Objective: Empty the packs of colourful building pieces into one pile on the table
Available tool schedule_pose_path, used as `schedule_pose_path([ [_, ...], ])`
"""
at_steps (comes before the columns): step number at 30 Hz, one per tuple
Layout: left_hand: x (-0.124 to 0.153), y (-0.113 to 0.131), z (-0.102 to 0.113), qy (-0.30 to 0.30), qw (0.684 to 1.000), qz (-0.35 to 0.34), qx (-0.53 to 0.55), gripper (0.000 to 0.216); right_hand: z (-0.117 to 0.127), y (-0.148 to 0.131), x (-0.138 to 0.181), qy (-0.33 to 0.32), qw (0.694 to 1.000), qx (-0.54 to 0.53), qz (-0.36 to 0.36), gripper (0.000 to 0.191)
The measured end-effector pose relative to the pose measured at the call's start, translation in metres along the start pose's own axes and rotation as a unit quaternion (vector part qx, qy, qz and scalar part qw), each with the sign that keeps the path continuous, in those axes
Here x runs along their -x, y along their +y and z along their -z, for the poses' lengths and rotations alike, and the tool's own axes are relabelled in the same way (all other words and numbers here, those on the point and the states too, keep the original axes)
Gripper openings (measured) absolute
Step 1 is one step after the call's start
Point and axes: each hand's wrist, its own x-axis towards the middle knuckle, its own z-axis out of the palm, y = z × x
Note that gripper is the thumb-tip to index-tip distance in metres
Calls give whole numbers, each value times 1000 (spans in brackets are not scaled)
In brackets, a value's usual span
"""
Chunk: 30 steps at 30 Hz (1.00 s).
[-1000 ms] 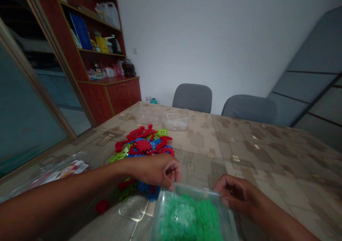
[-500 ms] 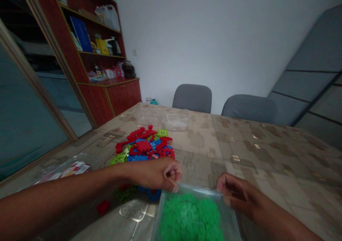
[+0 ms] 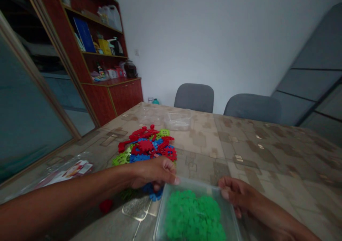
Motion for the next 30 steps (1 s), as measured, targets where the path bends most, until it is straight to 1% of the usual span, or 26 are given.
schedule_pose_path([
  [4, 4, -2, 3, -21, 998, 25, 47, 35, -2, -1, 1, -4, 1000, 22, 13, 37],
  [6, 6, -4, 3, -5, 998, 22, 60, 35, -5, -4, 2, -9, 999, 30, 19, 38],
  [9, 9, -7, -1, 40, 997, -1, 67, 36, -11, -10, 3, 2, 999, 40, 26, 41],
  [12, 10, -8, -6, 72, 994, -22, 76, 36, -14, -12, 3, 9, 999, 41, 16, 43],
  [16, 5, -7, -12, 82, 991, -27, 104, 35, -9, -8, 0, 17, 1000, 8, -3, 46],
  [18, 3, -6, -14, 81, 989, -28, 124, 34, -5, -6, 0, 25, 1000, 6, 0, 46],
  [24, 12, -7, -15, 61, 981, -47, 181, 30, -6, -10, 2, 46, 998, 25, 29, 43],
  [30, 15, -16, -15, 111, 976, -78, 173, 32, -10, -15, 6, 52, 991, 81, 90, 39],
])
